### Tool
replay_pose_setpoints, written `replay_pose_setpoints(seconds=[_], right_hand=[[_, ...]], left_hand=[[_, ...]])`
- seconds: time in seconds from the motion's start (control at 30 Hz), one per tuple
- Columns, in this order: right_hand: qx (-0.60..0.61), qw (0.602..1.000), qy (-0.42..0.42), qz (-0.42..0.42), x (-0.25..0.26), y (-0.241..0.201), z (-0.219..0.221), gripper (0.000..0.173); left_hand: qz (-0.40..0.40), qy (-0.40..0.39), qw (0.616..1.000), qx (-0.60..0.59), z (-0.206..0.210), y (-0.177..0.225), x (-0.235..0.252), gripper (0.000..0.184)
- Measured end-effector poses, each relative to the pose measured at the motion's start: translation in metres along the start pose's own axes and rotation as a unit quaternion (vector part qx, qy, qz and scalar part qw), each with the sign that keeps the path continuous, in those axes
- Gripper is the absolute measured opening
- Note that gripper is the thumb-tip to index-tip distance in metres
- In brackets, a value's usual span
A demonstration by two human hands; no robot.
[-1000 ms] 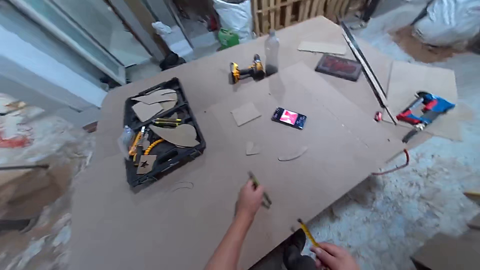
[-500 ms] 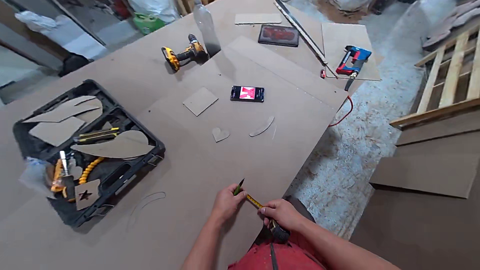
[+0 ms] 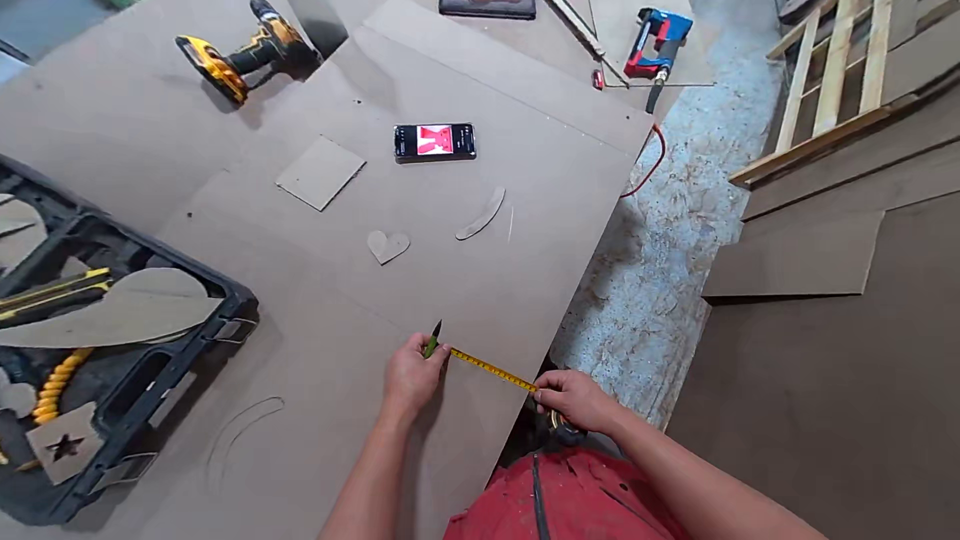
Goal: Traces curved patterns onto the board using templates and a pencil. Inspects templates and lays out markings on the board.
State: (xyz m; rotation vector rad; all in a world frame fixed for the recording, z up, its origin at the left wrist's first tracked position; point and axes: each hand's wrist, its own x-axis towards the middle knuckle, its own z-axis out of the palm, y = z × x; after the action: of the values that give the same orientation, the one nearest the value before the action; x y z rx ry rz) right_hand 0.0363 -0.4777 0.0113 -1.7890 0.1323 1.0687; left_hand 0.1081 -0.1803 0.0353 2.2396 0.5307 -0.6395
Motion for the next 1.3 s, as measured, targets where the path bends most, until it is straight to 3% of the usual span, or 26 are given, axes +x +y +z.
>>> replay_pose_setpoints(seconds=[0.6,0.97,1.13,1.23,1.3], right_hand=[[-0.004,1.000,0.021,-0.015,0.000,0.002,0.012,0.028],[-0.003,1.000,0.030,-0.008,0.000,-0.003,0.014,0.026],[-0.005,1.000,0.025,0.005,-0.001,-0.006,0.013,0.026],[-0.010,1.000,0.019,0.012,0.000,-0.008,0.012,0.027],[-0.009,1.000,0.017,0.014,0.000,-0.009,0.012,0.026]], left_hand=[[0.049,-0.085,0.995,0.009,-0.011,-0.006,0.002,0.016],[0.053,-0.060,0.996,-0.034,-0.007,-0.009,-0.002,0.016],[0.066,0.013,0.987,-0.149,-0.008,-0.022,-0.012,0.027],[0.091,0.064,0.957,-0.268,-0.009,-0.038,-0.026,0.038],[0.117,0.087,0.928,-0.344,-0.012,-0.047,-0.036,0.056]])
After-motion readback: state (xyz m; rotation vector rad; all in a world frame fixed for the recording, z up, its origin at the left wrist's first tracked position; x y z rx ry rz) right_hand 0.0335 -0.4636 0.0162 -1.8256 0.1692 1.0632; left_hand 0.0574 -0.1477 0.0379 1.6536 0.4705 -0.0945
